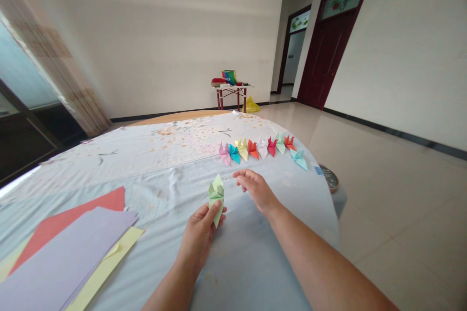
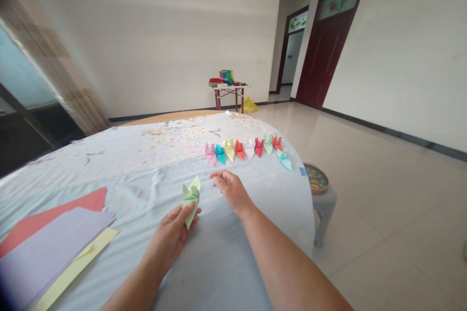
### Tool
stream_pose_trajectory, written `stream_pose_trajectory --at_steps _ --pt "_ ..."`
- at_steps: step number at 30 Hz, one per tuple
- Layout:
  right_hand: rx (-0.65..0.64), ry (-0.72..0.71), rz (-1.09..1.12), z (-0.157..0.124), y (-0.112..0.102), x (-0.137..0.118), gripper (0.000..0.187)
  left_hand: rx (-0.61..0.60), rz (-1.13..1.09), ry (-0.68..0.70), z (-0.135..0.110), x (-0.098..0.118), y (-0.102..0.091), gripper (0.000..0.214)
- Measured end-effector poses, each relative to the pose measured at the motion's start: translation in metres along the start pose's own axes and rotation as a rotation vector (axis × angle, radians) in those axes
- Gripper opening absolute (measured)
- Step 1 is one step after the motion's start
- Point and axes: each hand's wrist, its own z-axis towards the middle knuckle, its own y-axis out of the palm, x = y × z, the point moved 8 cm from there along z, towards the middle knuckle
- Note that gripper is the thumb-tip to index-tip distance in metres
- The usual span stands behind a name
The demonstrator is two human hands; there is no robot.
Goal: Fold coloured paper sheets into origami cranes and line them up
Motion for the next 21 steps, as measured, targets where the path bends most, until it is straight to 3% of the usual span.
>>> stream_pose_trajectory --at_steps 4,12,17,21 --pt "-0.159 -0.115 -0.136 -0.009 0.017 -0.015 0.03 -0.002 0.011 0.021 0.001 0.001 0.001 0.027" --pt "-0.059 -0.188 -0.161 -0.006 0.015 -0.015 0.022 -0.045 0.103 0.077 0.004 0.004 0.003 0.037" --pt "0.06 -0.229 -0.229 0.003 -0.022 -0.033 0.023 -0.032 0.055 0.041 0.004 0.001 -0.004 0.044" --pt "0.074 -0.204 -0.576 0.022 -0.081 -0.04 0.019 -0.035 0.086 0.026 0.003 0.0 -0.003 0.044"
